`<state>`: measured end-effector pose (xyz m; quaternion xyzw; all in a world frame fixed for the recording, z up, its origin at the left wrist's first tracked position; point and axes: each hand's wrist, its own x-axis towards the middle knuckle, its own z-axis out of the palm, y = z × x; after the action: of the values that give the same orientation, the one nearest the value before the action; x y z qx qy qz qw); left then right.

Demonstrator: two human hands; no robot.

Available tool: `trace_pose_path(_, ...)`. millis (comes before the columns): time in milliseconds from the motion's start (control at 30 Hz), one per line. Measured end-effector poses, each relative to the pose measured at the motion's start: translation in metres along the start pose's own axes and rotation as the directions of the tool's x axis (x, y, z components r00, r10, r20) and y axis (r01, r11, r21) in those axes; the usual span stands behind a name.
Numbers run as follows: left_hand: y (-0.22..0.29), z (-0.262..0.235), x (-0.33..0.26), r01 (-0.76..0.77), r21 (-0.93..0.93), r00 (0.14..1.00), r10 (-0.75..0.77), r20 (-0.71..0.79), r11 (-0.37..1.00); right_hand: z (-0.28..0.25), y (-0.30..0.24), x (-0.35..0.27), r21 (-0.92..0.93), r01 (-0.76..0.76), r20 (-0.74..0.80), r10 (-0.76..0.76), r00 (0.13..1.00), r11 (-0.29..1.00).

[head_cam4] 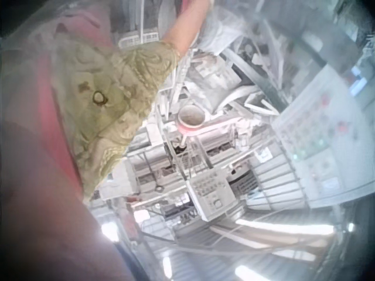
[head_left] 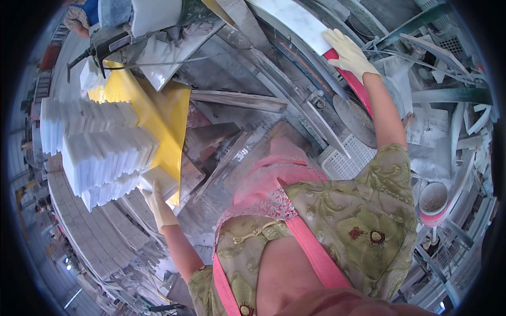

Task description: The person repeatedly picks up white rectangular tiles from a conveyor and stacks them onto a yellow board. The person also moves a white plastic basket and places tiles into it. The person wears gloves and a pink apron while working in a factory setting.

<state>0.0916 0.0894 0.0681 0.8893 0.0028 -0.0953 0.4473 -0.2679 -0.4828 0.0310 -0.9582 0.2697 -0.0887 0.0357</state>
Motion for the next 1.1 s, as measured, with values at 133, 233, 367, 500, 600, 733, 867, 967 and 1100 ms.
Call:
trace_pose_path(133, 0.004, 0.002, 0.001, 0.019, 0.026, 0.999, -0.019, -0.026, 0.999, 0.024, 0.002, 0.020, -0.143, 0.018, -0.002, -0.018, 1.000, 0.990)
trace_pose_path(233, 0.010, 0.001, 0.000, 0.028, 0.051, 0.999, -0.026, -0.033, 0.998, 0.041, -0.014, 0.029, -0.425, -0.013, 0.024, 0.026, 0.999, 0.905)
trace_pose_path(367, 0.015, 0.003, -0.003, 0.028, 0.064, 0.999, -0.025, -0.040, 0.998, 0.035, -0.017, 0.031, -0.291, -0.058, -0.069, 0.039, 0.997, 0.955)
trace_pose_path(500, 0.018, 0.006, -0.004, 0.040, 0.075, 0.998, -0.036, -0.050, 0.996, 0.019, -0.008, 0.045, -0.203, -0.076, -0.026, 0.072, 0.997, 0.976)
trace_pose_path(600, 0.019, 0.006, -0.004, 0.041, 0.077, 0.998, -0.037, -0.050, 0.996, 0.021, -0.011, 0.068, -0.312, 0.097, -0.160, -0.153, 0.975, 0.945)
trace_pose_path(733, 0.015, 0.004, -0.004, 0.051, 0.086, 0.997, -0.046, -0.059, 0.995, 0.033, -0.017, 0.088, -0.383, 0.120, -0.017, -0.137, 0.990, 0.916)
trace_pose_path(867, 0.013, 0.005, -0.003, 0.058, 0.079, 0.997, -0.053, -0.064, 0.995, 0.043, -0.018, 0.110, -0.463, 0.119, 0.060, -0.103, 0.993, 0.878)
trace_pose_path(967, 0.014, 0.004, -0.004, 0.048, 0.094, 0.997, -0.043, -0.062, 0.994, 0.038, -0.019, 0.117, -0.414, 0.152, 0.087, -0.127, 0.988, 0.898)
trace_pose_path(1100, 0.008, -0.001, -0.001, 0.020, 0.092, 0.999, -0.016, -0.042, 0.996, 0.011, -0.017, 0.119, -0.175, 0.030, 0.103, -0.012, 0.995, 0.984)
